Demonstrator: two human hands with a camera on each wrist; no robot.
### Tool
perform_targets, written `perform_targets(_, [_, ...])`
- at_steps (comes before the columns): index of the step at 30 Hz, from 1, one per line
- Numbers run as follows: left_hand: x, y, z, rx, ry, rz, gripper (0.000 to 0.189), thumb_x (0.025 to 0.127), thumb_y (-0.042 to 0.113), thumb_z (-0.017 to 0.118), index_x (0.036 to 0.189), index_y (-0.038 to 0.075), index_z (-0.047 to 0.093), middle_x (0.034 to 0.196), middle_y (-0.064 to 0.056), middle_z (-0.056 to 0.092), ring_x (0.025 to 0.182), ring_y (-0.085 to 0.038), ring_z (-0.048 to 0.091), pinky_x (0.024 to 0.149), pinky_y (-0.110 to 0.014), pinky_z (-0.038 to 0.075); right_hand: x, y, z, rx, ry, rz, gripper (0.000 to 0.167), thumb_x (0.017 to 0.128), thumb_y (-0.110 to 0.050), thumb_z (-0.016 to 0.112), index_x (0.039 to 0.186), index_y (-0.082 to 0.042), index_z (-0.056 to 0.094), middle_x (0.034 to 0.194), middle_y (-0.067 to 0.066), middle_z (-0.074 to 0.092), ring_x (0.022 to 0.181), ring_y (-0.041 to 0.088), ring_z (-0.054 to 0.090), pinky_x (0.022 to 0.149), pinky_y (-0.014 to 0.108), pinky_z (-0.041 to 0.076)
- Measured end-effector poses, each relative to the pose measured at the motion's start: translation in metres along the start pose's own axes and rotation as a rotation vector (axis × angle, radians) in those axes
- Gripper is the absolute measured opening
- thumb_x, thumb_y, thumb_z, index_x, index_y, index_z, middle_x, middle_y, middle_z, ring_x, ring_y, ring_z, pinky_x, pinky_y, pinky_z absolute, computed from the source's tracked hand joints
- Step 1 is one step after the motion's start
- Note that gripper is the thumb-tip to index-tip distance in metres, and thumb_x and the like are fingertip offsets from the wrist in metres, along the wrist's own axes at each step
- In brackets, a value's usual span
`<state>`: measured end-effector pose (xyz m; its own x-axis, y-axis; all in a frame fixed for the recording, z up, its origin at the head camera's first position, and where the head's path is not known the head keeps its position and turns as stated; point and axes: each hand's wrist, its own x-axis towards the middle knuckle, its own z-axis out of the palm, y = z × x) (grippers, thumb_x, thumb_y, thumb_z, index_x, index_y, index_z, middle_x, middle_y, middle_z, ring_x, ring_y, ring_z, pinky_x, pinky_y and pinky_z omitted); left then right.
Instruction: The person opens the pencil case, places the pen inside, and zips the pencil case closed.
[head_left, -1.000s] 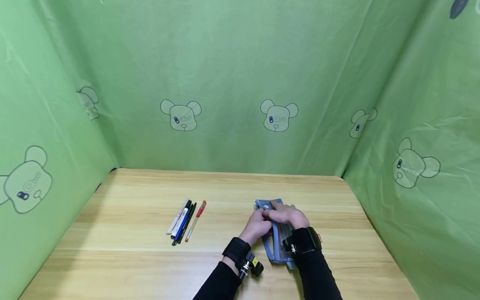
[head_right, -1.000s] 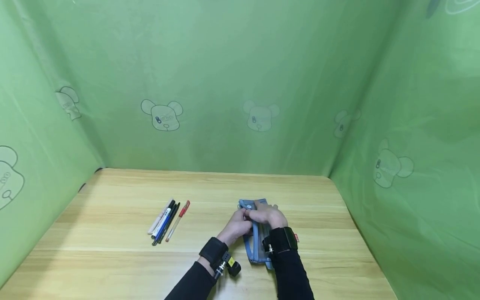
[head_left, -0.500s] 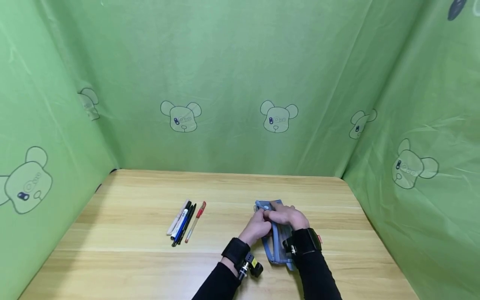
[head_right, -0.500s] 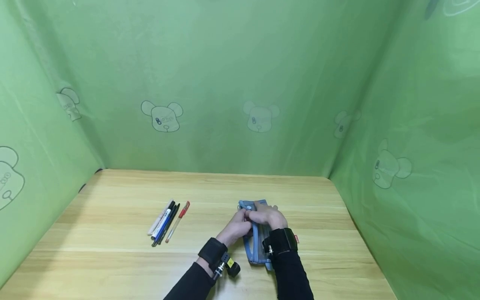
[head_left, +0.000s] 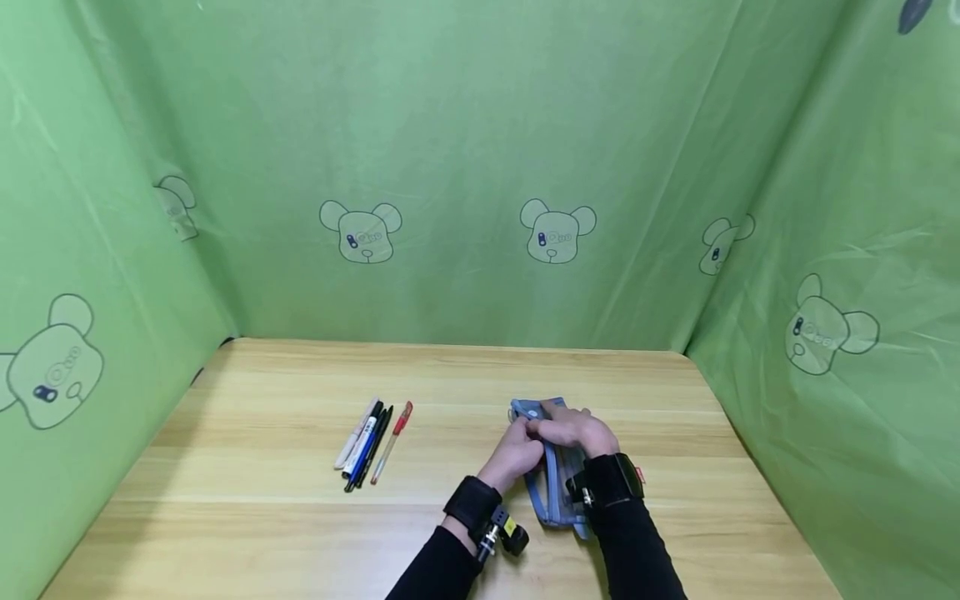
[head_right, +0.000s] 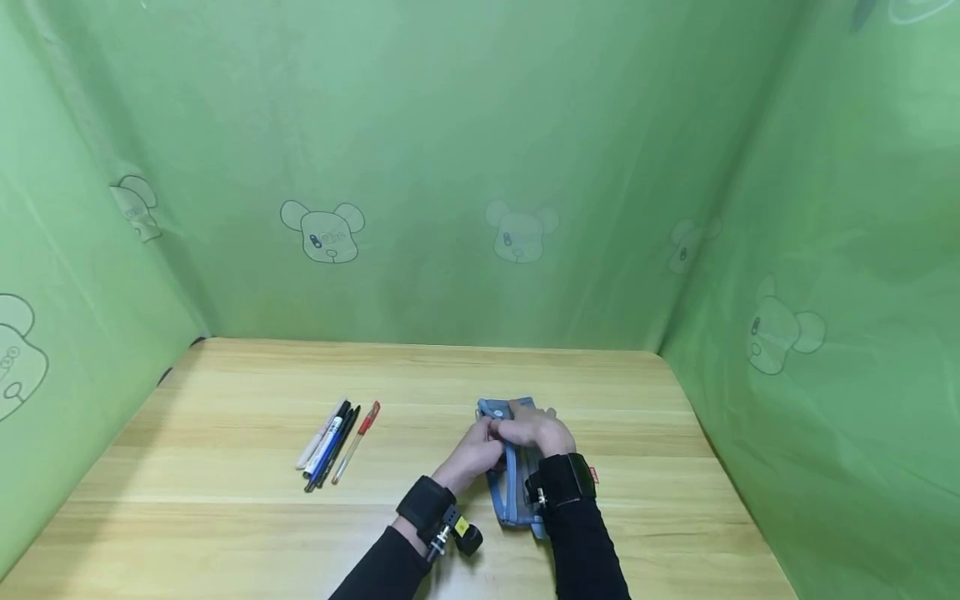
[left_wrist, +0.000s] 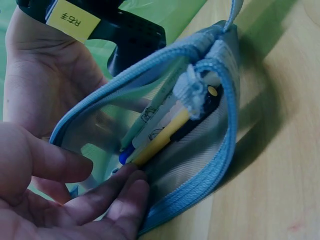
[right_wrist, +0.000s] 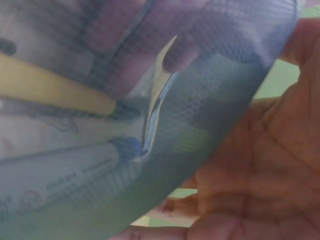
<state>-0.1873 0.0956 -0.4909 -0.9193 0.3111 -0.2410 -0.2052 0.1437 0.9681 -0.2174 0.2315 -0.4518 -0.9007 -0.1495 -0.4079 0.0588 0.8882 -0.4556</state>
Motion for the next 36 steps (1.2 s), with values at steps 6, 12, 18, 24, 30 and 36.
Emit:
perform_targets(6, [-0.001, 0.002, -0.001, 0.041, 0.009, 0.002, 0.037, 0.089, -0.005, 0.050, 0.126, -0.002, 0.052, 0.112, -0.014, 0.056, 0.085, -0.019, 0.055, 0.064, -0.025, 0.045, 0.000, 0.000, -0.001, -0.002, 0.001, -0.004, 0.080, 0.094, -0.049, 0.050, 0.158, -0.005, 0.031, 0.156, 0.027, 0.043, 0.148, 0.051, 0.033, 0.121, 0.071, 0.013])
perform_targets(12, [-0.004, 0.004, -0.004, 0.122, 0.020, 0.027, 0.042, 0.089, -0.003, 0.055, 0.131, -0.003, 0.053, 0.120, -0.017, 0.059, 0.095, -0.023, 0.058, 0.070, -0.027, 0.047, 0.001, 0.000, 0.000, -0.008, -0.006, 0.009, 0.081, 0.094, -0.049, 0.048, 0.159, -0.005, 0.028, 0.157, 0.026, 0.042, 0.148, 0.051, 0.032, 0.123, 0.070, 0.012])
perform_targets(18, [-0.009, 0.012, -0.009, 0.331, 0.084, 0.059, 0.035, 0.089, 0.004, 0.061, 0.124, 0.000, 0.060, 0.106, -0.015, 0.065, 0.080, -0.023, 0.058, 0.060, -0.027, 0.045, 0.002, -0.001, 0.000, -0.004, -0.004, 0.015, 0.082, 0.093, -0.048, 0.048, 0.160, -0.004, 0.026, 0.158, 0.027, 0.040, 0.149, 0.052, 0.029, 0.123, 0.070, 0.010])
perform_targets(24, [-0.016, 0.021, -0.009, 0.639, 0.212, 0.169, 0.001, 0.084, 0.007, 0.064, 0.085, 0.007, 0.064, 0.088, -0.010, 0.066, 0.070, -0.022, 0.054, 0.054, -0.030, 0.041, 0.001, -0.001, -0.001, -0.018, 0.001, 0.042, 0.081, 0.094, -0.050, 0.047, 0.159, -0.006, 0.028, 0.158, 0.027, 0.040, 0.147, 0.061, 0.023, 0.120, 0.072, 0.018])
perform_targets(30, [-0.024, 0.027, -0.013, 0.835, 0.305, 0.282, 0.005, 0.086, 0.009, 0.069, 0.084, 0.006, 0.064, 0.087, -0.013, 0.064, 0.075, -0.027, 0.060, 0.058, -0.037, 0.049, 0.001, -0.001, 0.000, -0.011, -0.004, 0.049, 0.082, 0.094, -0.052, 0.047, 0.160, -0.007, 0.027, 0.158, 0.027, 0.040, 0.147, 0.061, 0.023, 0.120, 0.072, 0.019])
perform_targets(36, [-0.034, 0.034, -0.022, 0.982, 0.371, 0.340, 0.020, 0.088, 0.015, 0.074, 0.103, 0.004, 0.066, 0.092, -0.014, 0.067, 0.081, -0.031, 0.063, 0.061, -0.040, 0.053, 0.002, 0.000, 0.001, -0.017, 0.008, 0.040, 0.081, 0.093, -0.049, 0.049, 0.159, -0.008, 0.029, 0.157, 0.025, 0.043, 0.148, 0.053, 0.032, 0.121, 0.071, 0.017])
